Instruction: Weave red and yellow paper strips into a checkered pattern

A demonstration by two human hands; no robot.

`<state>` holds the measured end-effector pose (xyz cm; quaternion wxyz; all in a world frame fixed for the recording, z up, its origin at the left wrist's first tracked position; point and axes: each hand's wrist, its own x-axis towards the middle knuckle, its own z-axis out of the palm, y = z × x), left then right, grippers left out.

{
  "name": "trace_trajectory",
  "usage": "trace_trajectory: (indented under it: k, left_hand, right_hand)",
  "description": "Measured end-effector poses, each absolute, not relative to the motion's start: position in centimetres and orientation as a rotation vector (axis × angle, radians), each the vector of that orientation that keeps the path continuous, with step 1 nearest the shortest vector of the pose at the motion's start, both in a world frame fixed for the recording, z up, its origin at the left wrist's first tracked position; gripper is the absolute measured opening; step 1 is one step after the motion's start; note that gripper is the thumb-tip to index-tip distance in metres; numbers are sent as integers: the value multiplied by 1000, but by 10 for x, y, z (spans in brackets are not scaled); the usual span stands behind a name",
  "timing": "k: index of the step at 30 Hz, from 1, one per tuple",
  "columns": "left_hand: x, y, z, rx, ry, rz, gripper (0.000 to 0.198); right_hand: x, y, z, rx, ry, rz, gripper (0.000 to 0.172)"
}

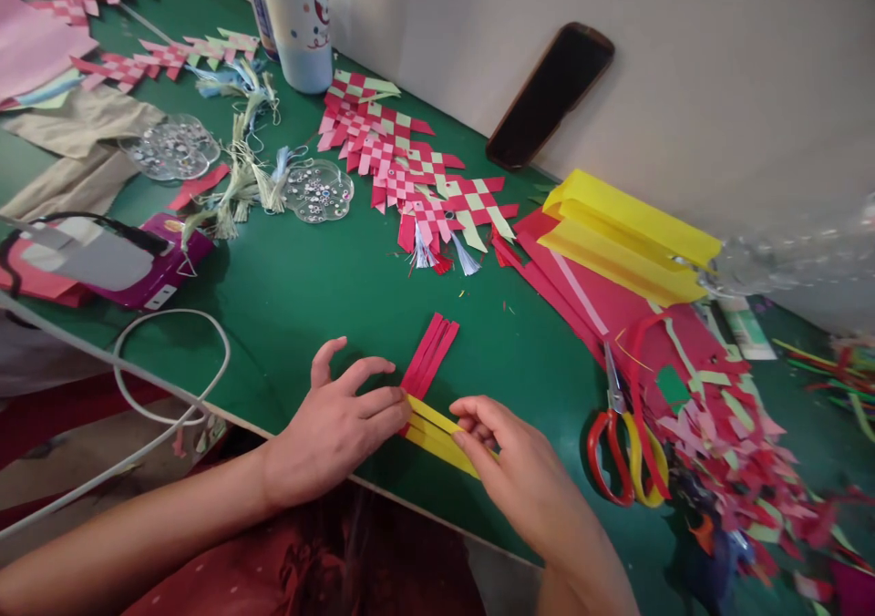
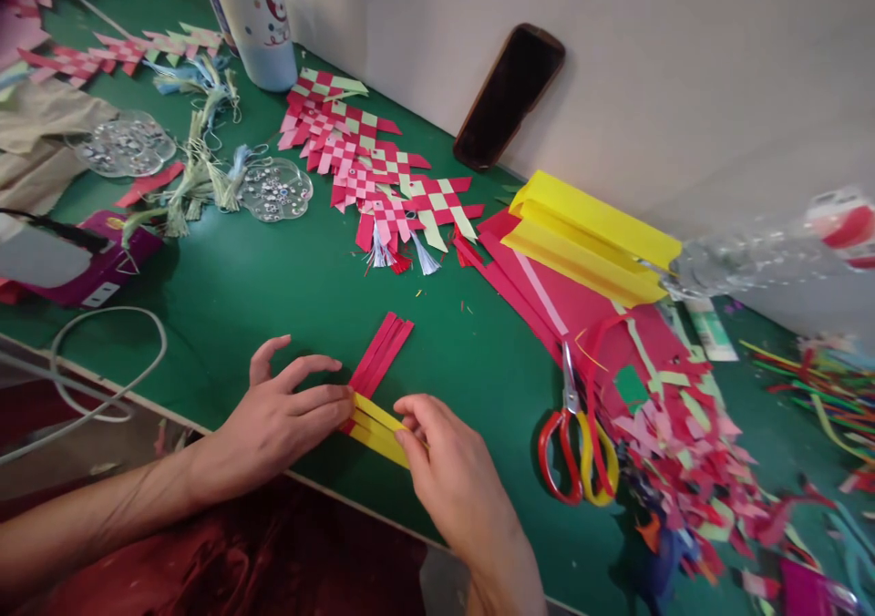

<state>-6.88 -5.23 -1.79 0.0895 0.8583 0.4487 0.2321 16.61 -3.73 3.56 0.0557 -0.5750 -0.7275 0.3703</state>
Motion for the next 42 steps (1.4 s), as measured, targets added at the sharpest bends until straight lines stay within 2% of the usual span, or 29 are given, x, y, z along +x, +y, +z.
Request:
trace_trajectory:
  k: [2,6,17,22,31,42]
  left_hand:
    - [-69,-54,-18,2606,1330,647,20]
    - [-72,-56,-18,2702,1252,545,41]
    - [-76,-55,-12,2604,1331,534,51]
    - [-76,-57,-12,2645,1326,510,51]
    - [-78,-58,-14,2664,1299,485,50]
    - [-78,-57,-12,2647,1290,541,49]
  right_hand:
    - [166,-33,36,-1734,-2263,1103,17]
    - [166,-26,37,-1720,-2385,1086,21]
    - [156,-29,37,-1710,-2483,1001,20]
    - [141,-27,37,-1812,-2521,931,16]
    - [131,-26,35,-1773,-2817,455,14]
    - [115,-24,35,-1951,-2640,656,15]
